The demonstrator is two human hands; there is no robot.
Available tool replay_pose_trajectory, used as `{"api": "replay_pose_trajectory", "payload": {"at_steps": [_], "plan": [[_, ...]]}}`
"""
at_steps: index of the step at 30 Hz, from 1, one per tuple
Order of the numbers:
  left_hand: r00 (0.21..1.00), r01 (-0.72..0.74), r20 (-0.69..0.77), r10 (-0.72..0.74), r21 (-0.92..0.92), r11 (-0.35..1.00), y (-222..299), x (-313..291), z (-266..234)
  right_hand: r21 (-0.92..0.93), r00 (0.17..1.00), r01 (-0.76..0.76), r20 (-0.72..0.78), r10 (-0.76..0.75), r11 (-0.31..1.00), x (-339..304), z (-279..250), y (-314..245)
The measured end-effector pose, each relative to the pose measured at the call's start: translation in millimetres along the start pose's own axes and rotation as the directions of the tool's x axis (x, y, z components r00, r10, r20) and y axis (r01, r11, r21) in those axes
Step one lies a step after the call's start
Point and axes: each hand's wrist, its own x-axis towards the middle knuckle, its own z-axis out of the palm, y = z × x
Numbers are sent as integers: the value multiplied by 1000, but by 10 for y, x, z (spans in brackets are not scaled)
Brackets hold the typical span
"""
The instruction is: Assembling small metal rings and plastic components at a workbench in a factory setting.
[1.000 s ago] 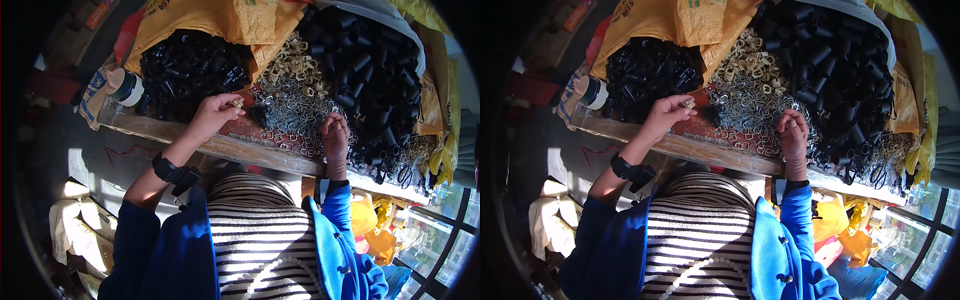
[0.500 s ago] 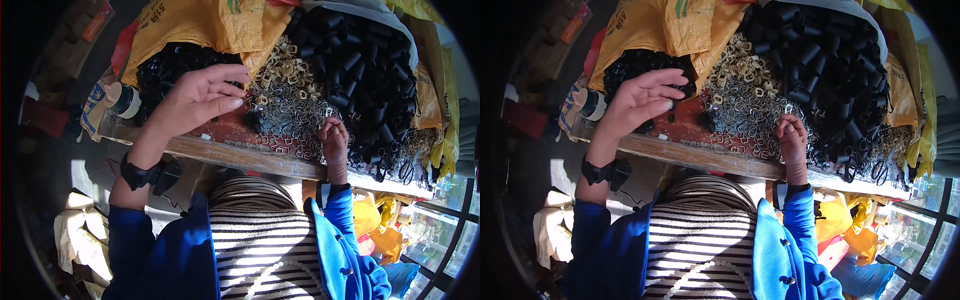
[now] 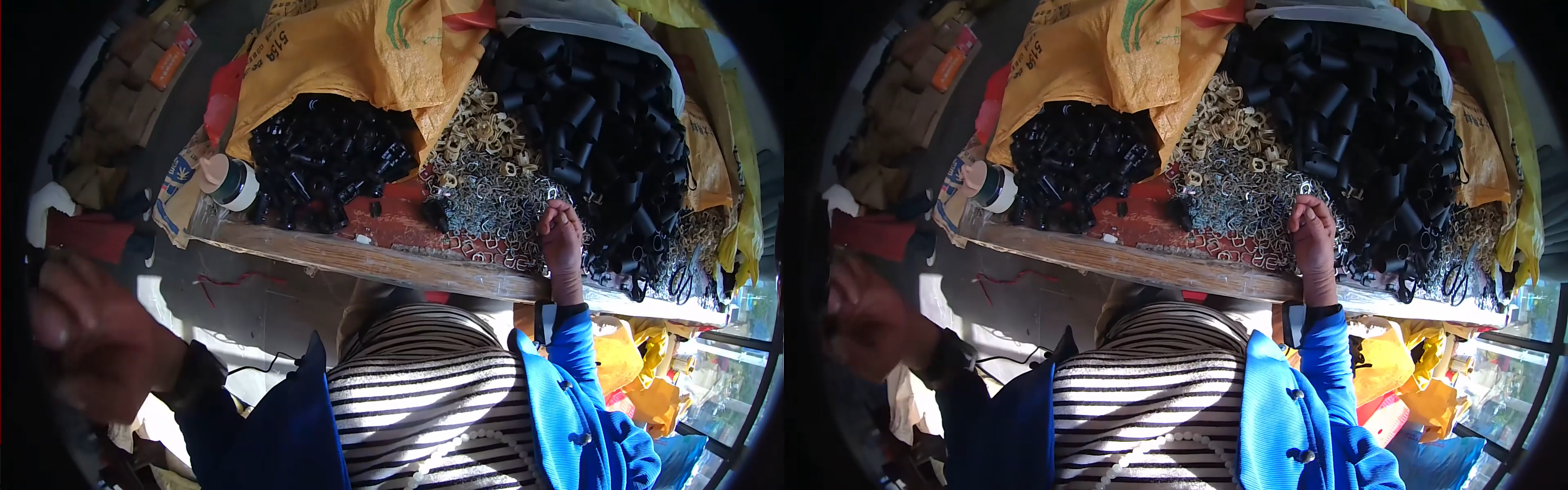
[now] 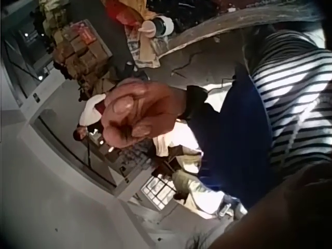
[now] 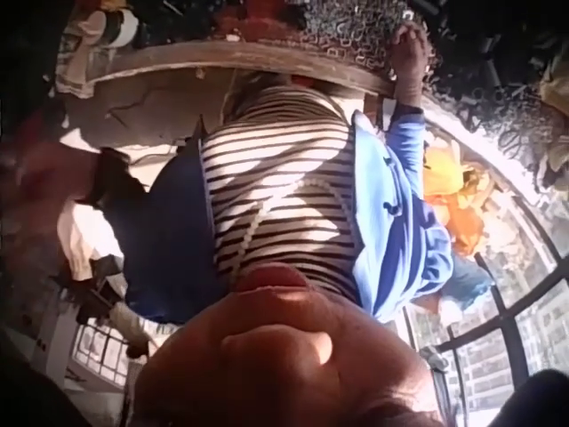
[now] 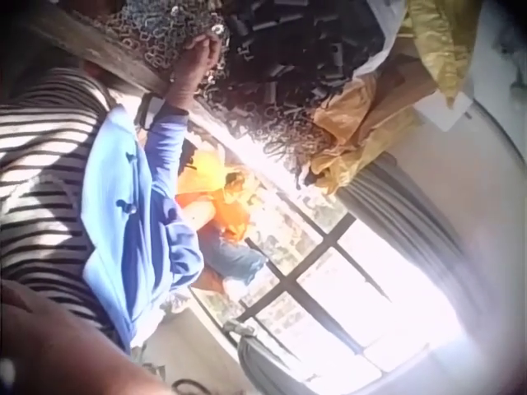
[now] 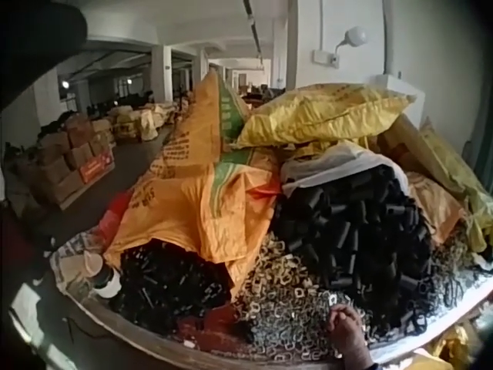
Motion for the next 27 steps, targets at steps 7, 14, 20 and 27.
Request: {"api": "replay_pose_trajectory", "payload": {"at_steps": [7,14,20,27], "plan": [[792,397,266,-549,460,794,-1348,-1221,1117,-49,1000,26,-1,-26,998,-84,111,-12],[749,98,489,-448,586,804,-1834,-1385,1524,-73,998,-12,-66,7,997,-193,127,-79],[728,240,406,-553,605,759,-1779,-1403,1454,-154,999,-40,-18,38,987,-88,312,-96],[379,895,-67,-923,-226,384,-1431,-1516,722,-596,903,-136,254,347,791,109,1178,134]]}}
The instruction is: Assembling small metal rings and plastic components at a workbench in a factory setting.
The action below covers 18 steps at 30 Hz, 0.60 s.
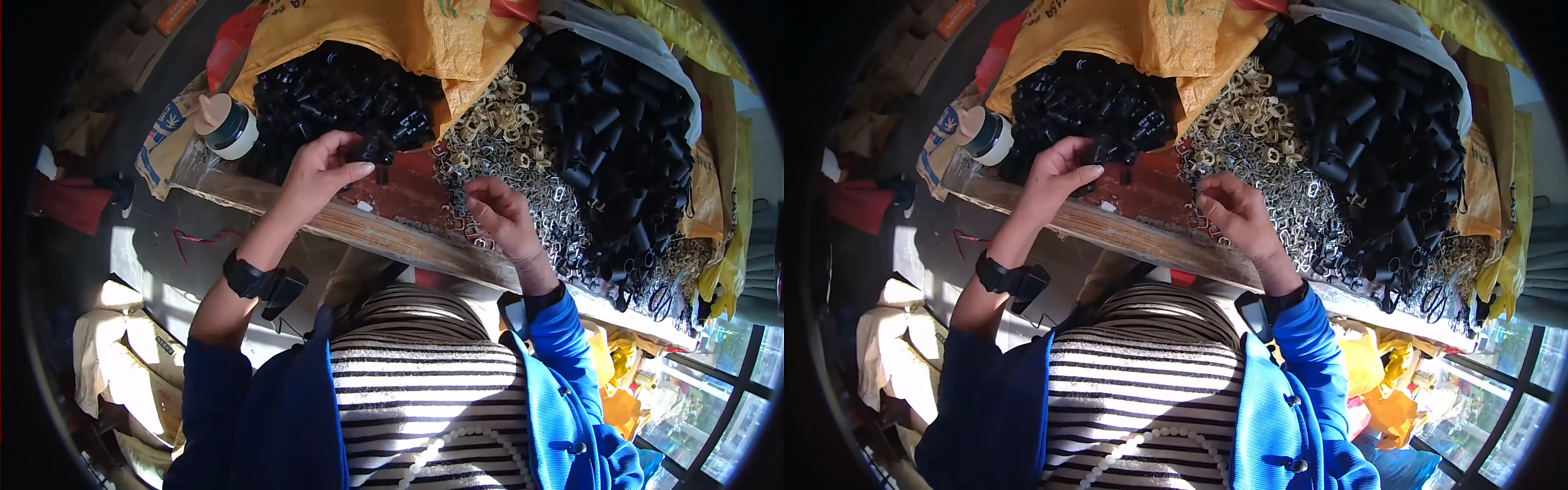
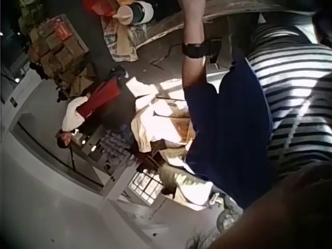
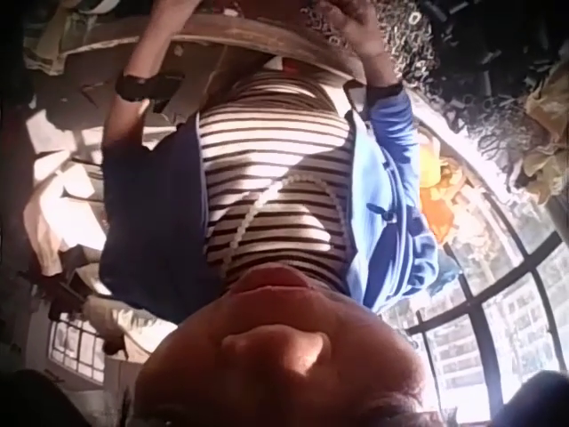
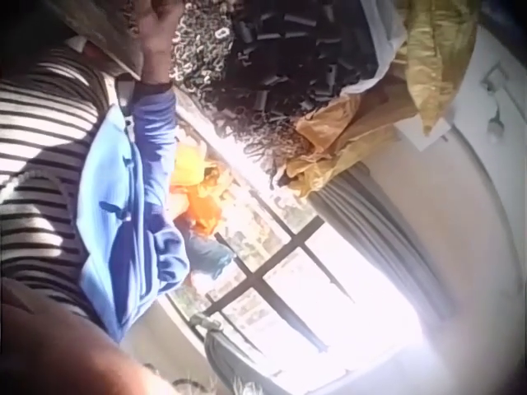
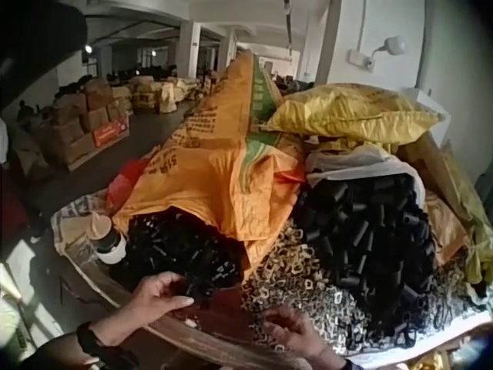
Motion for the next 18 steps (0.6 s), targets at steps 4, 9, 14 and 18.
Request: {"api": "replay_pose_trajectory", "payload": {"at_steps": [4,9,14,18], "plan": [[975,144,-143,-173,-192,971,17,-286,-332,-467,963,175,262,-53,867,376,480,-69],[966,150,-123,-226,-443,884,-49,-587,-361,-780,949,311,286,-133,543,580,942,44],[963,209,-20,-268,-570,794,-257,-714,-253,-815,927,375,319,-198,442,560,1009,151],[956,208,-61,-287,-548,810,-235,-715,-180,-778,869,487,389,-306,397,571,1026,144]]}}
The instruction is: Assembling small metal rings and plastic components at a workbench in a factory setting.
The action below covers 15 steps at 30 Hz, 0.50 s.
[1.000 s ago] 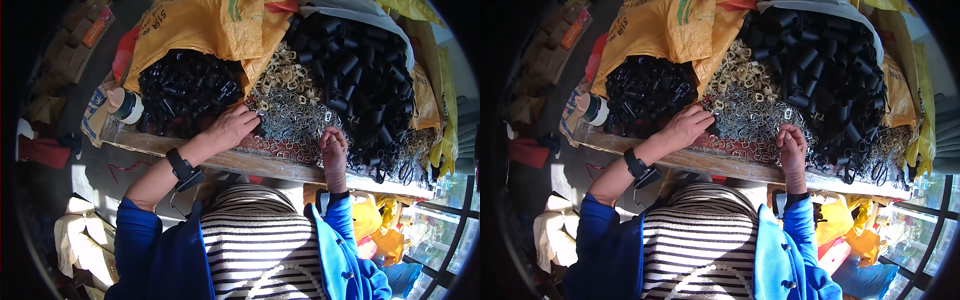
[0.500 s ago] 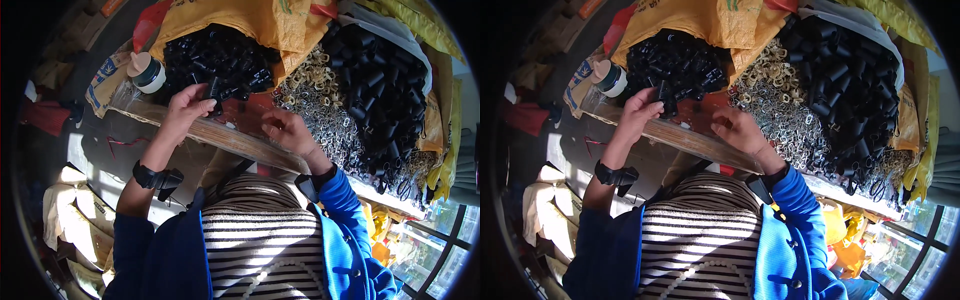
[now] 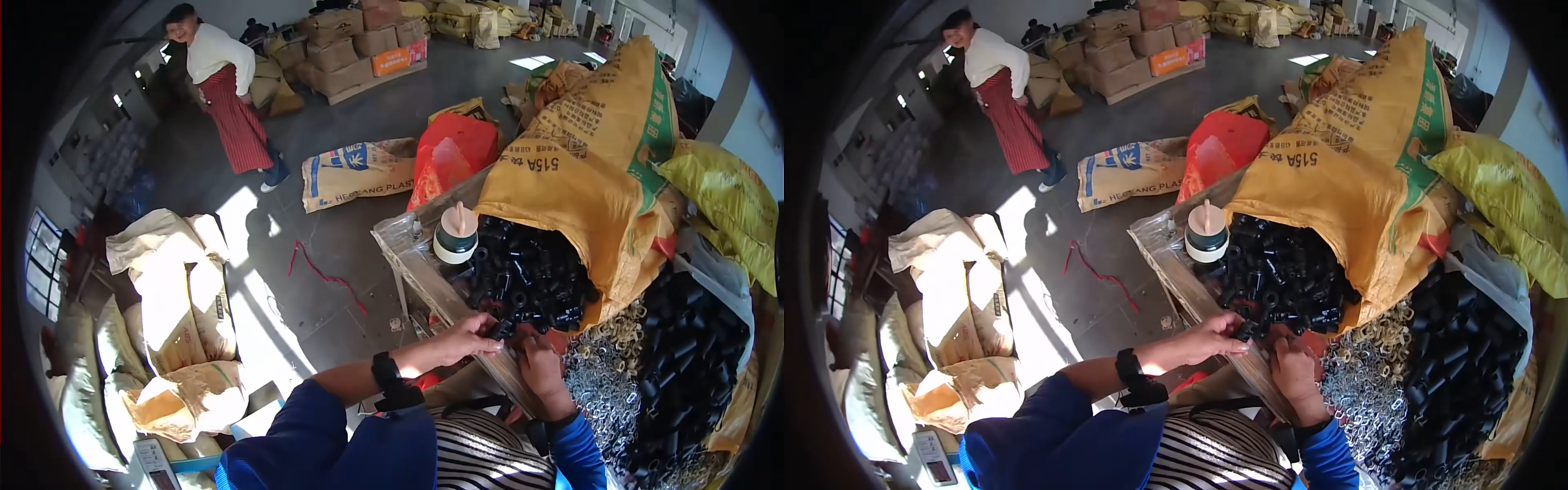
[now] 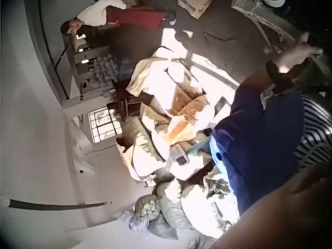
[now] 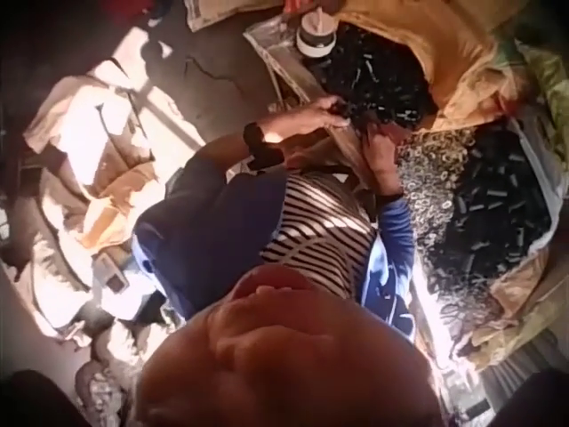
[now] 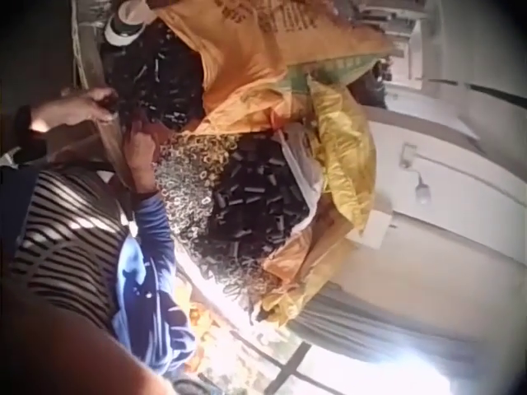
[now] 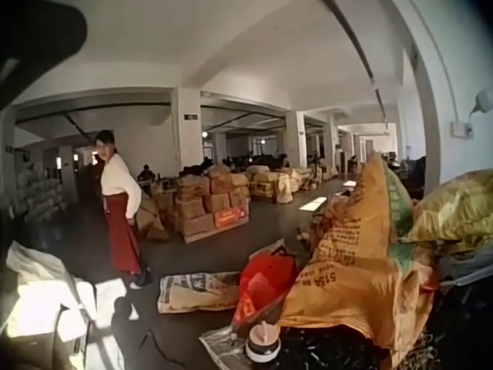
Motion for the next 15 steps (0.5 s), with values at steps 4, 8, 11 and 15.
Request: {"api": "replay_pose_trajectory", "payload": {"at_steps": [4,8,11,15], "plan": [[999,27,40,-28,34,999,-29,35,78,-77,999,-31,18,33,997,-18,-11,18],[989,51,135,-59,64,997,-88,164,201,51,994,-76,-79,79,996,-140,-136,75],[967,70,236,-94,105,992,-124,257,373,283,970,-85,-195,144,955,-309,-256,175],[967,-18,250,-48,253,967,-229,329,746,559,927,-95,-253,278,824,-588,-338,321]]}}
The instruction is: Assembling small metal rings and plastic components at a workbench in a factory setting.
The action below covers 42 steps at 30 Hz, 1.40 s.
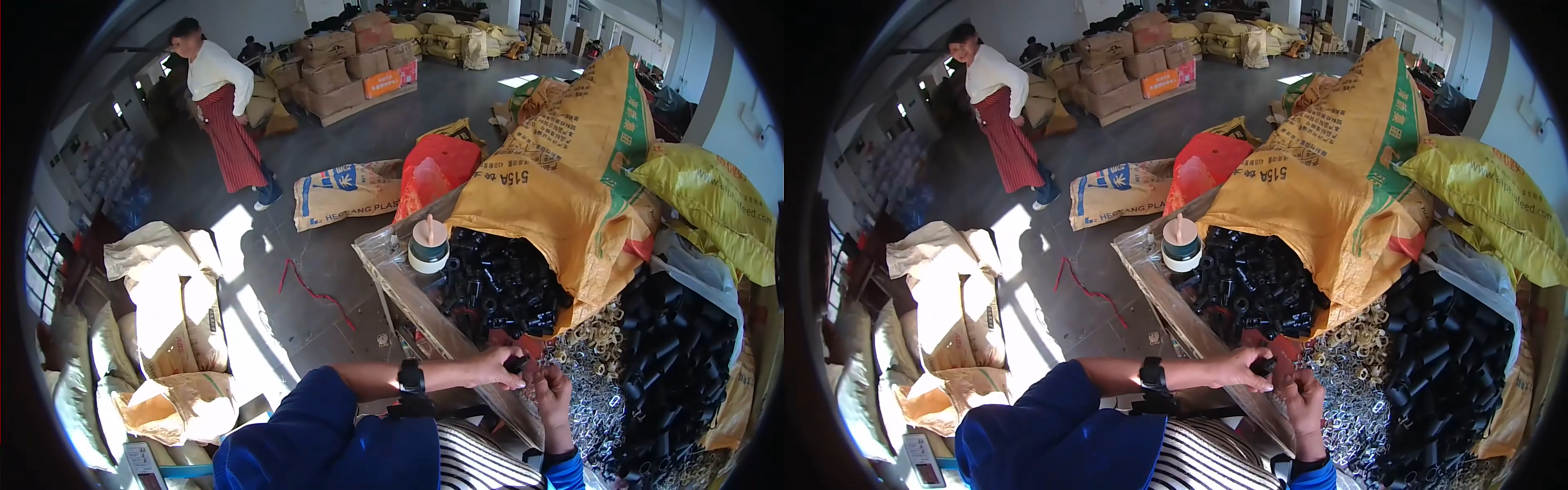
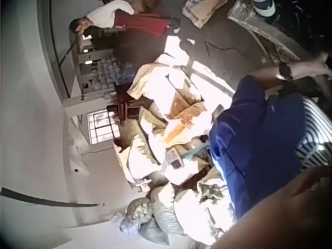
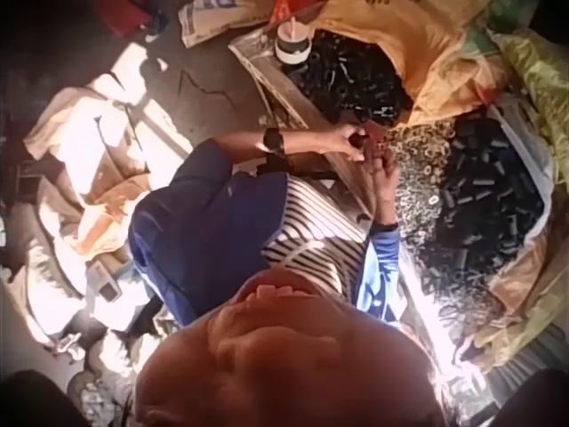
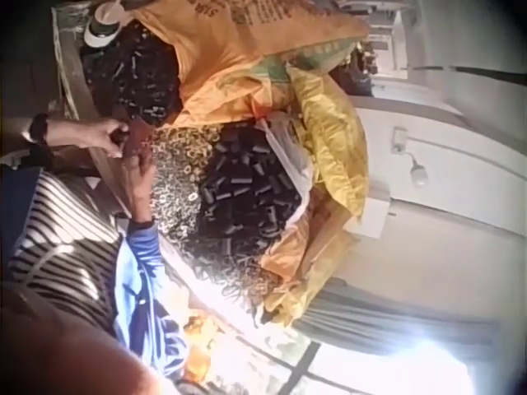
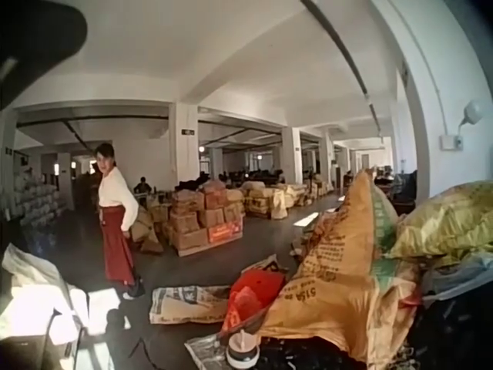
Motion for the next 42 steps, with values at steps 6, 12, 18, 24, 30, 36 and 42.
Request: {"api": "replay_pose_trajectory", "payload": {"at_steps": [6,12,18,24,30,36,42], "plan": [[997,-72,45,62,279,957,-165,243,379,451,942,-327,94,321,830,-234,-197,-49],[984,-158,3,178,470,868,-113,260,415,566,917,-373,107,383,735,-250,-209,-47],[868,-419,87,489,658,626,-160,273,415,585,916,-373,112,384,720,-250,-197,-51],[885,-390,78,459,661,640,-111,274,429,579,922,-356,89,377,734,-261,-183,-10],[861,-451,145,487,660,601,-152,344,378,614,914,-374,117,388,695,-259,-211,-9],[834,-479,162,528,688,545,-191,382,349,599,922,-366,126,367,712,-268,-236,7],[856,-426,75,512,663,615,-269,387,370,614,922,-358,115,369,704,-317,-225,30]]}}
